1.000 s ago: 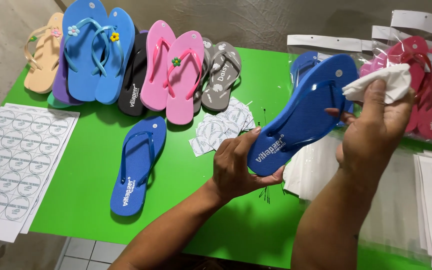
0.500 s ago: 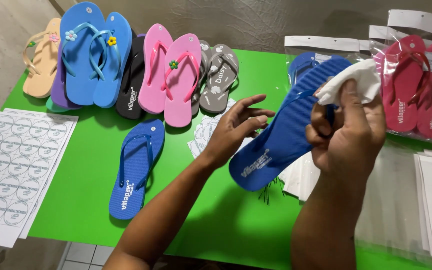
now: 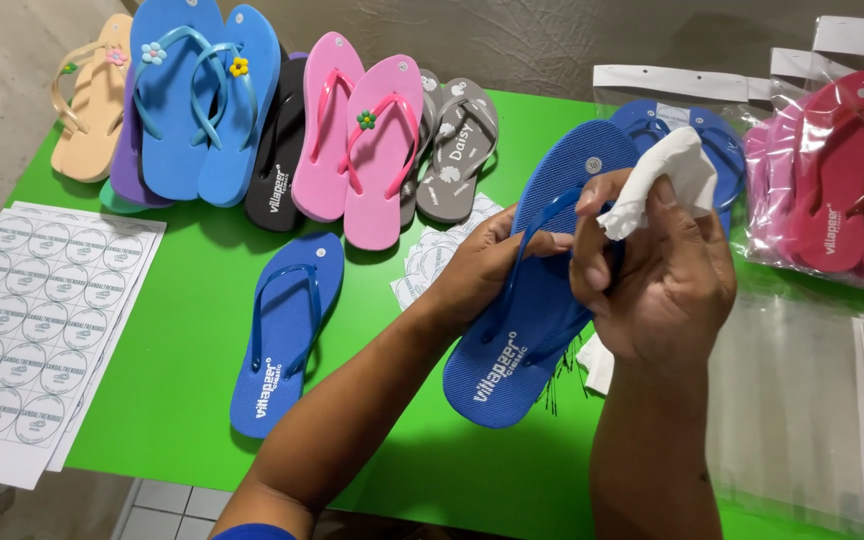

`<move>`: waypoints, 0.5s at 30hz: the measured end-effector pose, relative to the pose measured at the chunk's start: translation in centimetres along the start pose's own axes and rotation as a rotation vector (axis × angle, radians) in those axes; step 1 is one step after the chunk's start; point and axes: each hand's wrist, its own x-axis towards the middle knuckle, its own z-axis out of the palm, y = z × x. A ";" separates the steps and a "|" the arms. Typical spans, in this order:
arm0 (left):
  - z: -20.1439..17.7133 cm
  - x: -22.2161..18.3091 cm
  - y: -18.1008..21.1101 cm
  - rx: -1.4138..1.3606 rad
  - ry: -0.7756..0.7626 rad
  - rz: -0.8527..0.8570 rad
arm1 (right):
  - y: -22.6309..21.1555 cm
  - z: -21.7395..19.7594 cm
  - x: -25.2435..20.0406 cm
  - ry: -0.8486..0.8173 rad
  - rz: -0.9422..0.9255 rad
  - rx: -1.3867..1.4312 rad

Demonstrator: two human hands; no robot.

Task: The person wipes a blue flip-flop with a white cloth, ties the straps of a pair together, places them into a clear plastic bag with a cardboard header, and secures the package with a zip tie. The person then repeats the wiping process on another blue flip-flop.

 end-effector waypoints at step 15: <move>0.8 -2.4 6.8 0.602 0.112 0.077 | -1.2 0.1 0.1 -0.172 -0.498 -1.321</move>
